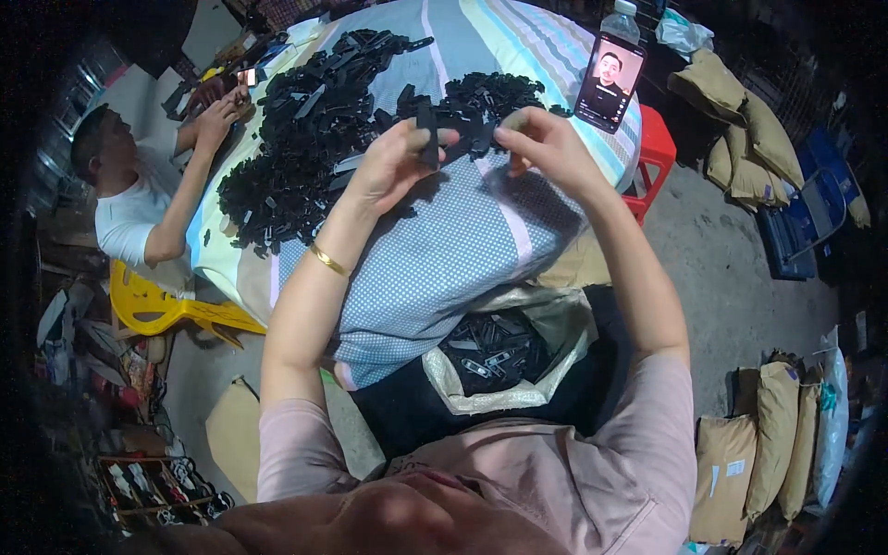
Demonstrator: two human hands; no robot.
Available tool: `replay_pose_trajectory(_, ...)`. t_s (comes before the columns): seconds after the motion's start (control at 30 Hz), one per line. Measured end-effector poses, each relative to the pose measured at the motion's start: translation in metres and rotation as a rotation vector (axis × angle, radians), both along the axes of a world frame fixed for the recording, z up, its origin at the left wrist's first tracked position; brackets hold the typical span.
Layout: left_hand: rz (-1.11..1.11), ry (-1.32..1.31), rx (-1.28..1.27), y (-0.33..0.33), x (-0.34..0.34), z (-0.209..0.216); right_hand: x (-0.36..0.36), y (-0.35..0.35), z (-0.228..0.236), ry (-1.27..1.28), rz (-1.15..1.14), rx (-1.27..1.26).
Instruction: Assembling small black plastic hardware components by snapping them together at a table.
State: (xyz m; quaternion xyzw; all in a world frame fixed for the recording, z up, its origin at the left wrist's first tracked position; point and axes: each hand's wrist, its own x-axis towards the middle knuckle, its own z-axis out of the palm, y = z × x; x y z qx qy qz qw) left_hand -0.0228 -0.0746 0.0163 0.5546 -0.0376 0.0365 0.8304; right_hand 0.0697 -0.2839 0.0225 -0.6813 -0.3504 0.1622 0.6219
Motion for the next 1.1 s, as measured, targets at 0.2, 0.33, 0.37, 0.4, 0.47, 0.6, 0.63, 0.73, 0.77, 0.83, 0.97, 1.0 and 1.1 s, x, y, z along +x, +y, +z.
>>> replay_pose_trajectory(0.2,-0.071,-0.021,0.188,-0.009,0.001,-0.012,-0.034,0.012,0.002,0.012,0.143,0.037)
replay_pose_trajectory(0.33,-0.002,0.073,0.202,-0.015,-0.001,-0.008,-0.033,0.014,-0.007,-0.273,-0.019,-0.061)
replay_pose_trajectory(0.37,-0.001,0.072,0.201,-0.016,-0.001,-0.009,-0.033,0.016,-0.007,-0.274,-0.018,-0.062)
replay_pose_trajectory(0.4,0.030,0.117,0.177,-0.017,-0.001,-0.009,-0.032,0.017,-0.008,-0.312,-0.043,-0.071)
replay_pose_trajectory(0.47,0.066,0.160,0.159,-0.020,-0.002,-0.008,-0.031,0.020,-0.009,-0.350,-0.067,-0.082)
replay_pose_trajectory(0.6,-0.099,0.128,-0.081,-0.011,0.002,-0.018,-0.029,0.026,-0.012,-0.488,-0.164,-0.115)
replay_pose_trajectory(0.63,-0.098,0.128,-0.083,-0.012,0.001,-0.018,-0.029,0.027,-0.012,-0.518,-0.185,-0.060)
replay_pose_trajectory(0.73,-0.103,0.104,-0.135,-0.014,0.001,-0.014,-0.030,0.029,-0.012,-0.581,-0.246,0.050)
replay_pose_trajectory(0.77,-0.104,0.104,-0.136,-0.014,0.001,-0.013,-0.032,0.029,-0.011,-0.581,-0.246,0.049)
replay_pose_trajectory(0.83,-0.125,0.119,-0.092,-0.013,0.001,-0.013,-0.039,0.027,-0.006,-0.672,-0.244,0.140)
replay_pose_trajectory(0.97,-0.112,0.108,-0.063,-0.013,0.001,-0.016,-0.044,0.027,-0.004,-0.870,-0.248,-0.003)
replay_pose_trajectory(1.0,-0.114,0.110,-0.063,-0.013,0.001,-0.017,-0.045,0.028,-0.004,-0.942,-0.270,-0.014)
replay_pose_trajectory(1.1,-0.088,0.111,0.015,-0.014,0.001,-0.019,-0.043,0.026,-0.005,-1.065,-0.278,-0.080)
